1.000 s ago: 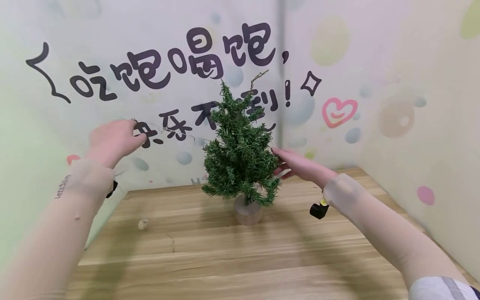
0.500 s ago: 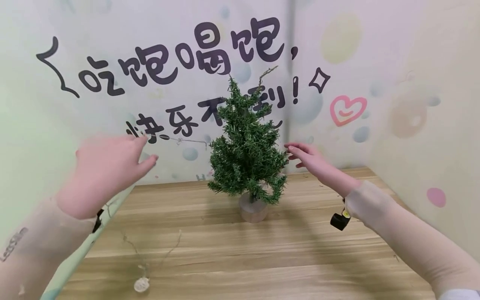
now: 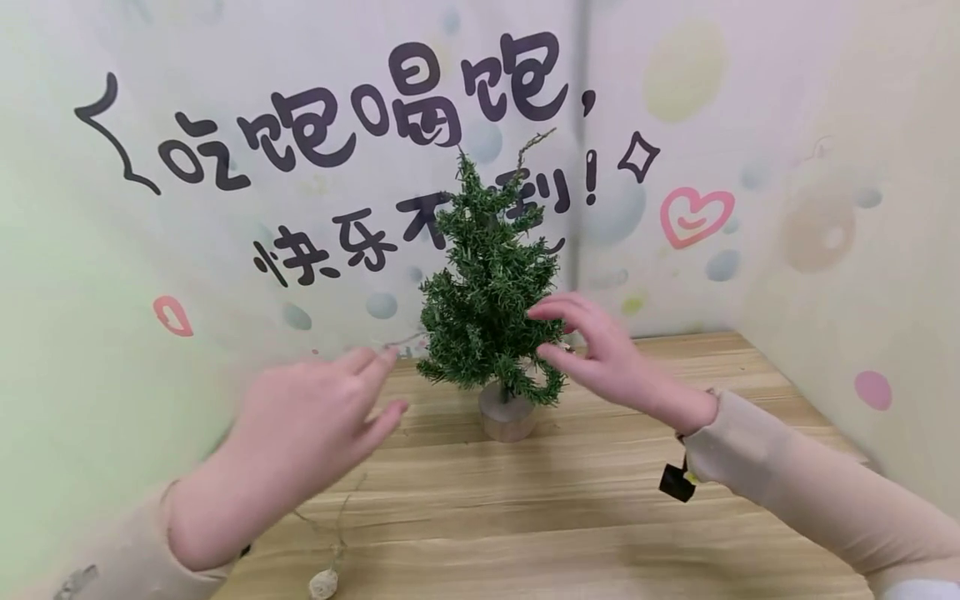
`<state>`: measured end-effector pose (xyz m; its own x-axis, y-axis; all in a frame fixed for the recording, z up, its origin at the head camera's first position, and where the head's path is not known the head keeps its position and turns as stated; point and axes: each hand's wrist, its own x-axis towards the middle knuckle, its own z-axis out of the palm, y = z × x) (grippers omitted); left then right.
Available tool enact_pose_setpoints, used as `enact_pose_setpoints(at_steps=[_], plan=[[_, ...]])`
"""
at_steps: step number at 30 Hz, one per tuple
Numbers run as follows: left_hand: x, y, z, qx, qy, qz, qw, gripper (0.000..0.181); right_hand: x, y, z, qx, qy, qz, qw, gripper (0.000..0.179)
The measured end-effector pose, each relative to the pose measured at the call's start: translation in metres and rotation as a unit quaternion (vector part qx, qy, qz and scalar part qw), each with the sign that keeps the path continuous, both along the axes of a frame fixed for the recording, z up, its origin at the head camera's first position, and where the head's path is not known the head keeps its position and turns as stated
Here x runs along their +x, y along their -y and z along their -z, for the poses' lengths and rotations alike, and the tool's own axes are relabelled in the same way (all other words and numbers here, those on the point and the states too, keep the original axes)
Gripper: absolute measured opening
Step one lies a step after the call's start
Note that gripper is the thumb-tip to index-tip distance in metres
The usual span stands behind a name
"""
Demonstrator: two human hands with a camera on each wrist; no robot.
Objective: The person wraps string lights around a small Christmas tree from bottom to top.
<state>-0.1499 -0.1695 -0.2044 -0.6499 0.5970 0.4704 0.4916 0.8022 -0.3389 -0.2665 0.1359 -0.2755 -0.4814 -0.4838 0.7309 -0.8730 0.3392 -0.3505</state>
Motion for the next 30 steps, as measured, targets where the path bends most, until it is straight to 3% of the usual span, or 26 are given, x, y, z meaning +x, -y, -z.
enact_pose_setpoints(at_steps=[5, 10, 13, 16, 19, 21, 22, 23, 24, 26, 29, 30], plan=[[-0.004, -0.018, 0.019, -0.009, -0.022, 0.049, 0.9985, 0.045, 0.013, 0.036, -0.005, 0.077, -0.055, -0.068, 0.9932, 0.051], [-0.011, -0.028, 0.037, 0.009, -0.014, 0.081, 0.9965, 0.043, 0.023, 0.063, -0.006, 0.172, -0.069, -0.09, 0.9785, 0.06], [-0.011, -0.028, 0.045, 0.034, 0.017, 0.083, 0.9958, 0.042, 0.026, 0.071, -0.006, 0.22, -0.033, -0.08, 0.9717, 0.062], [-0.012, -0.025, 0.051, 0.064, 0.061, 0.08, 0.9928, 0.041, 0.023, 0.075, -0.008, 0.246, -0.011, -0.07, 0.9667, 0.05], [-0.015, -0.017, 0.06, 0.104, 0.106, 0.084, 0.9853, 0.042, 0.015, 0.077, -0.009, 0.246, -0.042, -0.077, 0.9652, 0.03], [-0.019, -0.01, 0.067, 0.146, 0.149, 0.09, 0.9739, 0.044, 0.009, 0.078, -0.011, 0.238, -0.08, -0.083, 0.9644, 0.019], [-0.022, -0.006, 0.07, 0.174, 0.179, 0.091, 0.9642, 0.047, 0.007, 0.079, -0.014, 0.234, -0.097, -0.085, 0.9637, 0.016], [-0.024, -0.002, 0.072, 0.207, 0.22, 0.089, 0.9491, 0.049, 0.004, 0.079, -0.017, 0.23, -0.108, -0.084, 0.9635, 0.014], [-0.026, 0.003, 0.075, 0.245, 0.268, 0.089, 0.9275, 0.051, 0.002, 0.08, -0.021, 0.226, -0.112, -0.083, 0.9641, 0.013], [-0.031, 0.015, 0.078, 0.319, 0.367, 0.084, 0.8696, 0.052, -0.001, 0.079, -0.03, 0.217, -0.112, -0.076, 0.9667, 0.011], [-0.038, 0.037, 0.083, 0.409, 0.492, 0.086, 0.7637, 0.047, -0.007, 0.076, -0.046, 0.198, -0.089, -0.062, 0.9743, 0.01], [-0.041, 0.046, 0.085, 0.428, 0.518, 0.094, 0.735, 0.044, -0.009, 0.074, -0.051, 0.189, -0.08, -0.056, 0.9771, 0.01]])
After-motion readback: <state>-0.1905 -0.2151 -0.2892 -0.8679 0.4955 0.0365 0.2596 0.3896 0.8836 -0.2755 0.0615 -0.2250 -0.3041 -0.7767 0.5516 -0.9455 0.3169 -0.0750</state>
